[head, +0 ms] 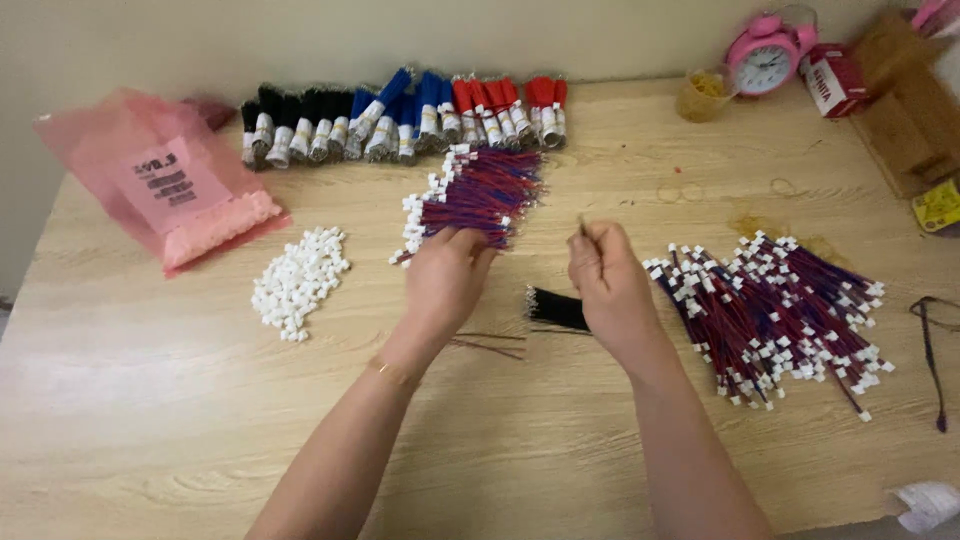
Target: Attaching small white plastic connectors to the ends of colored wires
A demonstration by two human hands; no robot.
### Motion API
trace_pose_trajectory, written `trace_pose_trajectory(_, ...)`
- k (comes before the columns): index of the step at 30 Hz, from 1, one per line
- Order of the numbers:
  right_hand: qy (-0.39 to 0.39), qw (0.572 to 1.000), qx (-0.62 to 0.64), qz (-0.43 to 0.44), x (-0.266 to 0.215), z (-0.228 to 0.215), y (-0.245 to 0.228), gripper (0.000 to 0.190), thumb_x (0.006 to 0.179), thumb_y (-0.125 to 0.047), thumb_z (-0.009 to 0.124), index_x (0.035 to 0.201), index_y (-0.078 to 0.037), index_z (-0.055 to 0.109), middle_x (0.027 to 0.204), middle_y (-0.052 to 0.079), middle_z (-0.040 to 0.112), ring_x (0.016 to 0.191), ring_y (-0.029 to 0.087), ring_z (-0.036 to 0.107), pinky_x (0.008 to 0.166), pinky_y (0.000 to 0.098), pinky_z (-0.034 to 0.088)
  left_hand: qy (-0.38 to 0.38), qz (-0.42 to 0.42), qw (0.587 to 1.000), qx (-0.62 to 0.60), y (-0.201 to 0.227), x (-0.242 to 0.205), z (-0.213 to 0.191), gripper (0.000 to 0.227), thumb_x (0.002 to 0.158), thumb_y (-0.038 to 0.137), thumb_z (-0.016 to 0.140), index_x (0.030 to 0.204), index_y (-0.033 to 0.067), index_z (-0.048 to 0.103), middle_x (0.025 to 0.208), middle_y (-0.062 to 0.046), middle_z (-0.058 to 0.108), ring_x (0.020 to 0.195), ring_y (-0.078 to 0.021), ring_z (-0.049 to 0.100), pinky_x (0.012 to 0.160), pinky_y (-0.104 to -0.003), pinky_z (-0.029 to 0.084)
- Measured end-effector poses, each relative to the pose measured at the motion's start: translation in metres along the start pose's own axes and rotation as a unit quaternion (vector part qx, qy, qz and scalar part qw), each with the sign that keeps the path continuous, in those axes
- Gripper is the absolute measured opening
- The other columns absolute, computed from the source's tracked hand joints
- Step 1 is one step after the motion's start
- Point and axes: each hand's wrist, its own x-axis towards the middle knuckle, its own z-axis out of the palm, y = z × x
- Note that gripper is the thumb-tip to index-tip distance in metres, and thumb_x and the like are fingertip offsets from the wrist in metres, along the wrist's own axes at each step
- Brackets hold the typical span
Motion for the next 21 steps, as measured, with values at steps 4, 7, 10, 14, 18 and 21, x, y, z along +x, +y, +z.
trace_pose_trajectory(4,-0.028,0.998,0.057,0.005,0.01,-0.005,0.027,0.015,0.094,-0.022,0.066,0.094,-0.008,0.068,0.06,0.002,0.057,0.053,0.01,0.053,0.053,0.0232,0.047,0.009,0.021,0.995,0.097,0.017,0.044,0.042,0.029,0.075,0.04,0.072,0.086,0.0136,0.069,0.083,-0.009,0.063,0.075,-0.0314,0.068,0.064,-0.042,0.057)
trace_pose_trajectory(7,-0.022,0.997,0.068,0.042,0.001,-0.014,0.011,0.015,0.09,-0.019,0.069,0.098,-0.006,0.07,0.063,0.003,0.062,0.051,0.009,0.054,0.051,0.0227,0.046,-0.064,-0.074,0.985,0.139,0.014,0.06,0.061,0.033,0.074,0.042,0.071,0.087,0.0109,0.069,0.089,-0.01,0.063,0.078,-0.0328,0.068,0.063,-0.046,0.057)
trace_pose_trajectory(10,-0.016,0.996,0.07,0.051,0.001,-0.012,0.022,0.016,0.089,-0.021,0.07,0.098,-0.008,0.071,0.065,0.005,0.065,0.049,0.01,0.056,0.048,0.0226,0.047,-0.091,-0.121,0.981,0.125,0.014,0.068,0.067,0.036,0.075,0.046,0.071,0.089,0.0125,0.071,0.091,-0.009,0.062,0.082,-0.0324,0.068,0.067,-0.047,0.057)
trace_pose_trajectory(14,-0.029,0.996,0.07,0.04,0.0,-0.007,0.016,0.016,0.089,-0.02,0.07,0.097,-0.005,0.071,0.064,0.007,0.064,0.048,0.01,0.054,0.048,0.0229,0.045,-0.061,-0.13,0.983,0.11,0.016,0.066,0.06,0.028,0.073,0.038,0.068,0.085,0.0123,0.071,0.087,-0.009,0.061,0.08,-0.0342,0.067,0.067,-0.047,0.056)
trace_pose_trajectory(18,-0.01,0.996,0.084,0.037,0.001,-0.007,0.013,0.015,0.091,-0.019,0.069,0.098,-0.006,0.072,0.065,0.007,0.065,0.047,0.009,0.053,0.047,0.0208,0.044,-0.042,-0.141,0.989,0.001,0.025,0.069,0.051,0.019,0.072,0.031,0.068,0.085,0.0164,0.069,0.084,-0.009,0.065,0.083,-0.0339,0.068,0.071,-0.046,0.056)
trace_pose_trajectory(21,-0.002,0.994,0.099,0.045,-0.001,-0.006,0.007,0.016,0.09,-0.017,0.069,0.101,-0.005,0.071,0.066,0.008,0.066,0.046,0.008,0.053,0.046,0.0199,0.044,-0.043,-0.148,0.984,-0.084,0.028,0.072,0.035,0.019,0.075,0.027,0.066,0.092,0.0188,0.069,0.087,-0.007,0.069,0.088,-0.0328,0.069,0.075,-0.047,0.056)
